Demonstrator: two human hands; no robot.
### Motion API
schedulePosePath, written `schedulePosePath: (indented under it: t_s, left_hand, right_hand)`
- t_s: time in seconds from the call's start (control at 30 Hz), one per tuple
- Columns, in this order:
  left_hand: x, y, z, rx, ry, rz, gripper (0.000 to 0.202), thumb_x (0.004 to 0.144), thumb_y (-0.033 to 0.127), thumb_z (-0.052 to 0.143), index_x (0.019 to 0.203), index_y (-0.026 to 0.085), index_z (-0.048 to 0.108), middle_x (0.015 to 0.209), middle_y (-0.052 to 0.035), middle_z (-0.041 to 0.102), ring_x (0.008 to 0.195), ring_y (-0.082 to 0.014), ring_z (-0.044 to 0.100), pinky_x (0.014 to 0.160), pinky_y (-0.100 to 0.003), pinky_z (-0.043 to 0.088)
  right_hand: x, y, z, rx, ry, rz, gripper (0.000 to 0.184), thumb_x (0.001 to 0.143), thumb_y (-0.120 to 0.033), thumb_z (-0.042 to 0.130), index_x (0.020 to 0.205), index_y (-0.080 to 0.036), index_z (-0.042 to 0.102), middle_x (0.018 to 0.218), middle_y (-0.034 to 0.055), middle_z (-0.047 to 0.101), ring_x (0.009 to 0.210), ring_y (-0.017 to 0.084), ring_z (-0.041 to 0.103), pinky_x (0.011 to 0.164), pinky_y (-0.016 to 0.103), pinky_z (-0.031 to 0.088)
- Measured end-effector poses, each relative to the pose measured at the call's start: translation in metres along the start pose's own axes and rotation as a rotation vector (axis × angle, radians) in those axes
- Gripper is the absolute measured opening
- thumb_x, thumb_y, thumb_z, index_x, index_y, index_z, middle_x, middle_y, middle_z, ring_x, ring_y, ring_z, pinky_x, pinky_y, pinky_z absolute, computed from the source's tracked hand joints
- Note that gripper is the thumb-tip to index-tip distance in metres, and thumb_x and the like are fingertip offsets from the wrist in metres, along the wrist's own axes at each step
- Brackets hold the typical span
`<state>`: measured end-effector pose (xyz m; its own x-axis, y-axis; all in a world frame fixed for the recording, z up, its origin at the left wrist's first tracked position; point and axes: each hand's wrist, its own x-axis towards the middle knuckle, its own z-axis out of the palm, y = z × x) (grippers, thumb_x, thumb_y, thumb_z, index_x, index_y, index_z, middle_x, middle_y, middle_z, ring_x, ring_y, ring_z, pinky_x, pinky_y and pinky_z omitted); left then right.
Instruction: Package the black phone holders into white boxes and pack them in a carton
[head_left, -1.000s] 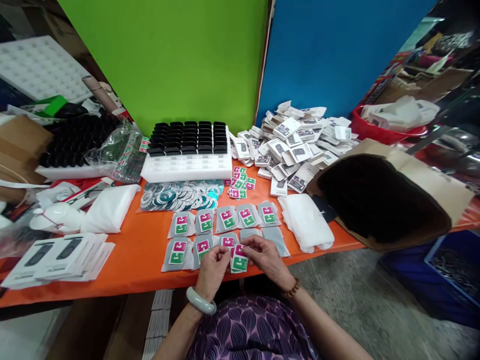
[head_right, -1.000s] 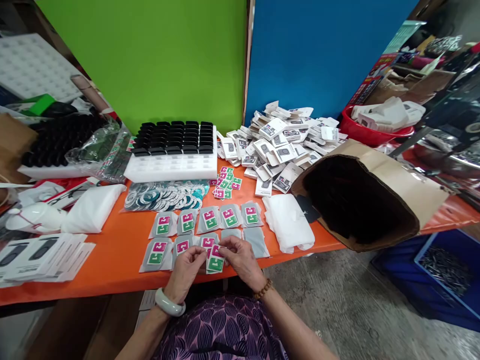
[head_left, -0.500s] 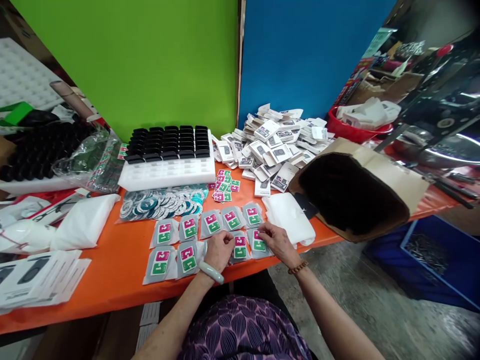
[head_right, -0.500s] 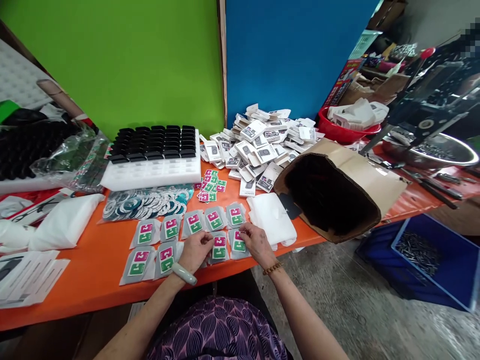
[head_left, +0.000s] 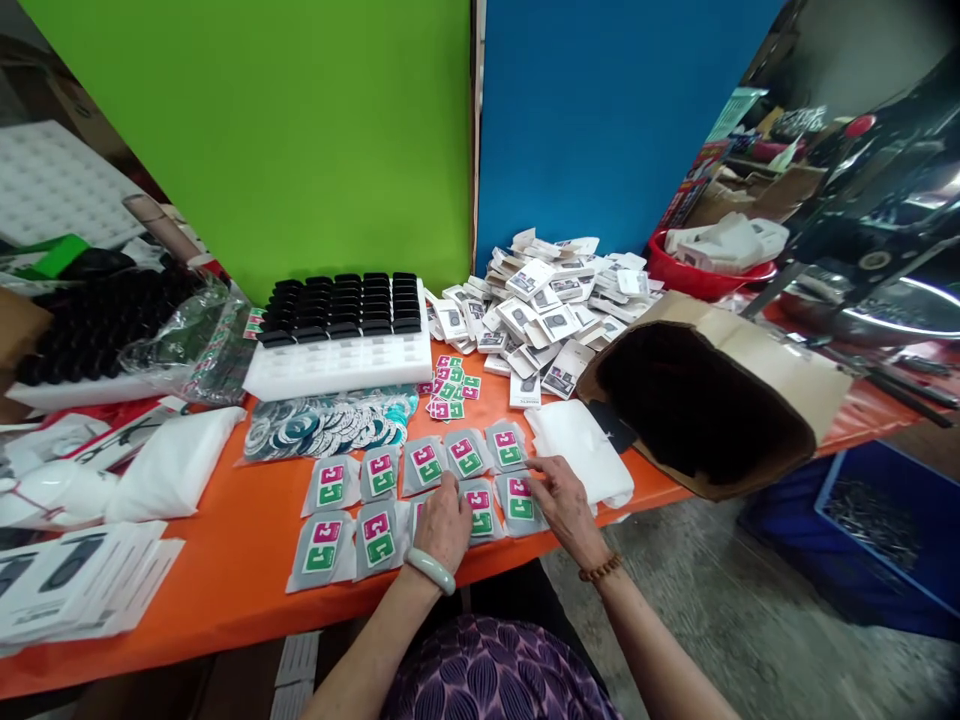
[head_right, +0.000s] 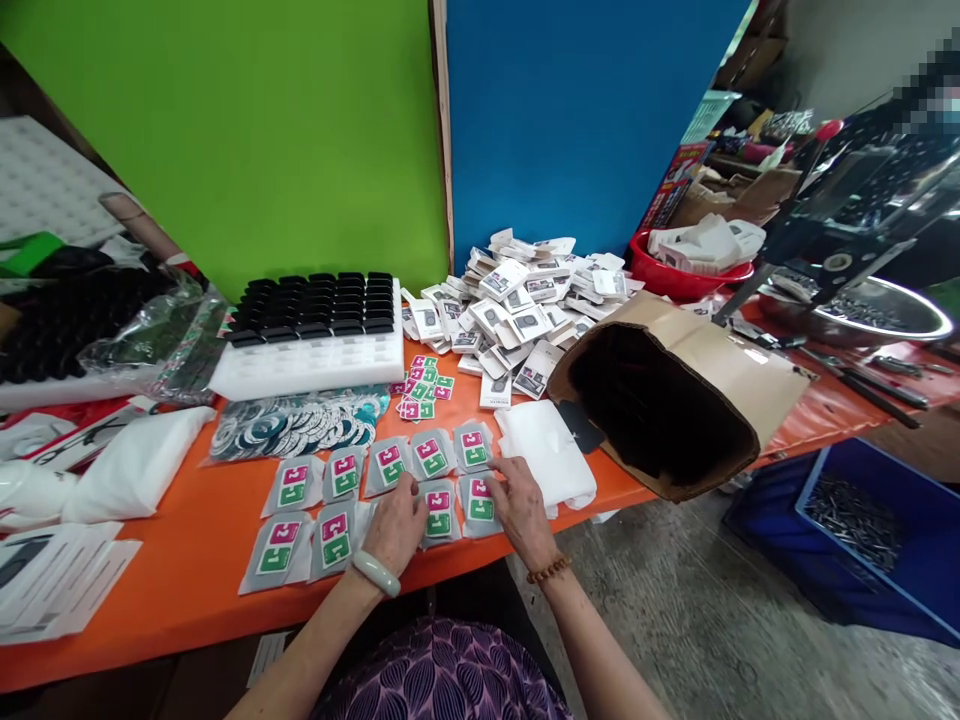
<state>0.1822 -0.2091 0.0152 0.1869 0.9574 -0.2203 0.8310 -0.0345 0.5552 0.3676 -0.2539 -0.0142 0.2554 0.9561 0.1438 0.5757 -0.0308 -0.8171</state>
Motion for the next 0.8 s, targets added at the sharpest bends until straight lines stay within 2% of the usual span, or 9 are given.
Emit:
schedulePosePath:
  t_s: [0.1, 0.17, 0.27, 0.4, 0.47, 0.63, 0.8]
  left_hand:
    - [-0.007, -0.006, -0.013, -0.035, 0.056, 0.002, 0.011, 0.082, 0.014, 0.045, 0.089, 0.021, 0.051, 0.07, -0.0047, 0.063, 0.07, -0.023, 0.063, 0.062, -0.029, 0.037]
    - [-0.014, -0.018, -0.025, -0.077, 0.123, -0.005, 0.008, 0.081, 0.017, 0.044, 0.086, 0.023, 0.048, 0.061, -0.0009, 0.057, 0.062, -0.0226, 0.061, 0.058, -0.029, 0.035]
    - [-0.03, -0.05, -0.046, -0.13, 0.237, -0.039, 0.004, 0.08, 0.024, 0.043, 0.083, 0.025, 0.043, 0.058, 0.001, 0.055, 0.057, -0.0221, 0.058, 0.057, -0.029, 0.036]
    - [-0.058, -0.103, -0.074, -0.178, 0.353, -0.172, 0.011, 0.075, 0.033, 0.047, 0.081, 0.026, 0.041, 0.059, 0.0003, 0.059, 0.061, -0.0234, 0.062, 0.061, -0.031, 0.041]
    - [-0.075, -0.125, -0.085, -0.208, 0.381, -0.238, 0.015, 0.074, 0.037, 0.047, 0.082, 0.026, 0.042, 0.056, 0.0013, 0.058, 0.057, -0.0232, 0.062, 0.06, -0.031, 0.042]
    - [-0.115, -0.163, -0.095, -0.352, 0.427, -0.303, 0.025, 0.072, 0.048, 0.048, 0.083, 0.025, 0.045, 0.052, 0.0029, 0.059, 0.046, -0.0213, 0.06, 0.054, -0.032, 0.045]
    - [-0.135, -0.186, -0.093, -0.477, 0.468, -0.334, 0.031, 0.07, 0.052, 0.049, 0.083, 0.024, 0.05, 0.053, 0.0017, 0.061, 0.045, -0.0213, 0.061, 0.049, -0.031, 0.047]
  right_hand:
    - [-0.007, 0.0, -0.004, 0.027, 0.125, 0.025, 0.027, 0.092, -0.038, 0.046, 0.102, -0.019, 0.062, 0.096, 0.0094, 0.062, 0.074, 0.019, 0.057, 0.071, 0.034, 0.049]
    - [-0.015, 0.003, -0.006, 0.045, 0.199, 0.054, 0.031, 0.09, -0.044, 0.048, 0.099, -0.018, 0.063, 0.092, 0.0092, 0.064, 0.07, 0.019, 0.056, 0.068, 0.034, 0.049]
    - [-0.029, 0.012, -0.004, 0.09, 0.236, 0.115, 0.036, 0.086, -0.05, 0.051, 0.095, -0.018, 0.063, 0.088, 0.0094, 0.065, 0.065, 0.019, 0.056, 0.063, 0.034, 0.05]
    - [-0.051, 0.02, 0.004, 0.104, 0.179, 0.151, 0.037, 0.082, -0.051, 0.055, 0.093, -0.018, 0.064, 0.086, 0.0093, 0.066, 0.058, 0.018, 0.055, 0.06, 0.036, 0.05]
    - [-0.061, 0.017, 0.01, 0.089, 0.166, 0.133, 0.035, 0.082, -0.05, 0.055, 0.093, -0.018, 0.065, 0.083, 0.0085, 0.066, 0.058, 0.019, 0.055, 0.06, 0.036, 0.05]
    - [-0.07, -0.009, 0.024, 0.12, 0.117, 0.048, 0.035, 0.079, -0.052, 0.057, 0.088, -0.019, 0.065, 0.076, 0.0078, 0.066, 0.059, 0.021, 0.056, 0.055, 0.034, 0.047]
    - [-0.049, -0.062, 0.042, 0.099, -0.079, -0.096, 0.03, 0.082, -0.048, 0.054, 0.081, -0.02, 0.063, 0.071, 0.0054, 0.064, 0.06, 0.019, 0.055, 0.055, 0.031, 0.045]
